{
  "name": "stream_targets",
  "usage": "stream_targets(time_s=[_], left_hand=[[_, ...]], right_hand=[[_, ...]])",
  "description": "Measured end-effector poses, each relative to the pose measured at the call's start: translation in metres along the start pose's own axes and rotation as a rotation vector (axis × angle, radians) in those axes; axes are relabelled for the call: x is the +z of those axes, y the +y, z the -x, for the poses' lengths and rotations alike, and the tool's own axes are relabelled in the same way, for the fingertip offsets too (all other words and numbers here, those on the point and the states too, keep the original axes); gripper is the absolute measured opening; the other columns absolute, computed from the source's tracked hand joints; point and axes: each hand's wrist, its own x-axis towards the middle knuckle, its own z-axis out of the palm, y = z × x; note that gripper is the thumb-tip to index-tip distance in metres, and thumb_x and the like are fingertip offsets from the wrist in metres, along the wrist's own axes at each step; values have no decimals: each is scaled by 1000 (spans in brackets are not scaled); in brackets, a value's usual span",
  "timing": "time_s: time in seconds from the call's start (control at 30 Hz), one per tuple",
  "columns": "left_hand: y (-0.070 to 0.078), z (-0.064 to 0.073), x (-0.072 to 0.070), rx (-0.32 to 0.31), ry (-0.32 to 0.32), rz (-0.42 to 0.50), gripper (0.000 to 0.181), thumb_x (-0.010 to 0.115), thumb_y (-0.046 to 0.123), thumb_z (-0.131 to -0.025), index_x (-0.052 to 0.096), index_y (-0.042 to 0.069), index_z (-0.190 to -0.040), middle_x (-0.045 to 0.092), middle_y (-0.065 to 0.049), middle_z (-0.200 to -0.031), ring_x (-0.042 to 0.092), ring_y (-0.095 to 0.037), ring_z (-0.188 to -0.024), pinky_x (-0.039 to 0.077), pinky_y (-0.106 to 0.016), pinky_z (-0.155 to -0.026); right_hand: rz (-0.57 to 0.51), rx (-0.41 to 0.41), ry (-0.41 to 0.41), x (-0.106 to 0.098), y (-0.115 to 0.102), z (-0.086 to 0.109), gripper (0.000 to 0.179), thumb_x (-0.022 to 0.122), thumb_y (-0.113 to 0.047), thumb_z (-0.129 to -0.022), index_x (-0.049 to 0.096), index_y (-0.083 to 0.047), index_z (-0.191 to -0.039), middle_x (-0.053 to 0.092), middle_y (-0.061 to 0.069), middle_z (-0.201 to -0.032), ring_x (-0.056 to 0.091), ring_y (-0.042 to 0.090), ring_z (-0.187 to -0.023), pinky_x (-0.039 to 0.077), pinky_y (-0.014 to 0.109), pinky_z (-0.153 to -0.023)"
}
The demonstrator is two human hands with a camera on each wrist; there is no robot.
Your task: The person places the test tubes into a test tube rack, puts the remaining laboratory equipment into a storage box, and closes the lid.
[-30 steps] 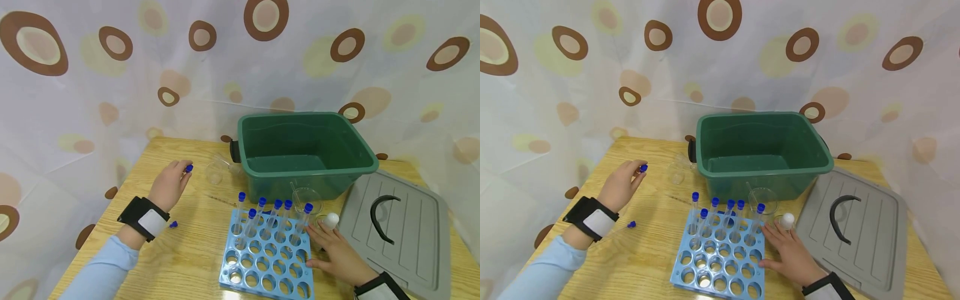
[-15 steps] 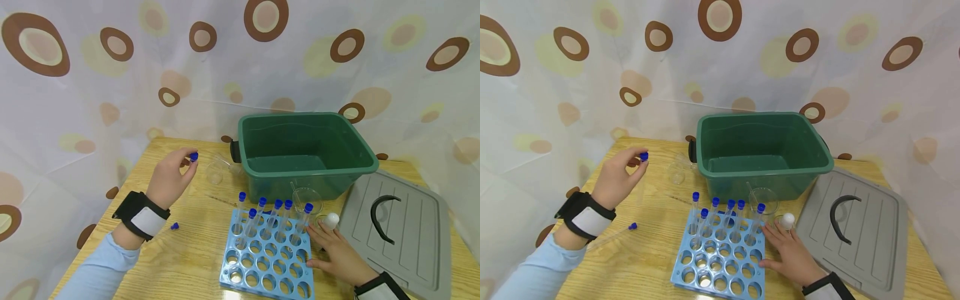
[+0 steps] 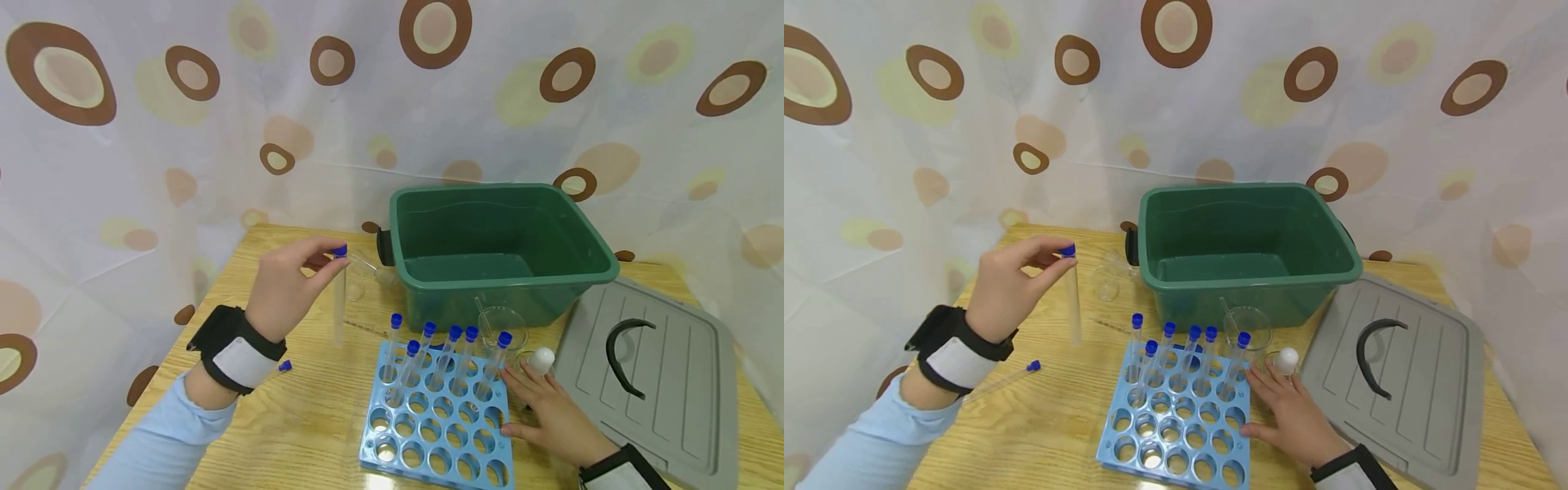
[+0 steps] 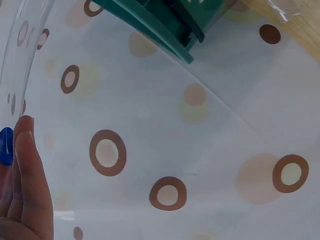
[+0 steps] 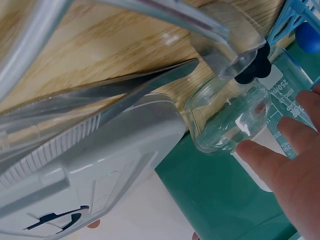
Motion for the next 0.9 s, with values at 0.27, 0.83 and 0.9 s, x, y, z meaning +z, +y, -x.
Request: stream_targets(time_s=[0.27, 0.83, 0.9], left_hand=[[29, -12, 0, 71, -1, 139, 15, 72, 8, -80, 71, 2, -94, 73, -8, -84, 67, -15, -70, 54, -27, -67], [74, -21, 25, 102, -238, 318, 18, 69, 12, -84, 69, 3, -100, 71, -4, -85, 65, -9, -71, 51, -15, -70], [75, -18, 30, 105, -255, 314, 16, 69, 13, -84, 69, 4, -97, 71, -3, -84, 65, -8, -71, 51, -14, -69]], right_hand=[[13, 1, 0, 1, 2, 0, 82, 66, -55, -75, 45, -8, -138, 46, 15, -142, 33, 46, -131, 24, 68, -100], [-3, 5, -8, 0, 0, 0, 82, 65, -55, -75, 45, -8, -139, 45, 15, -142, 33, 46, -132, 23, 67, -100], [-7, 9, -13, 0, 0, 0, 82, 65, -55, -75, 44, -8, -139, 45, 16, -142, 32, 46, -132, 23, 67, -101]])
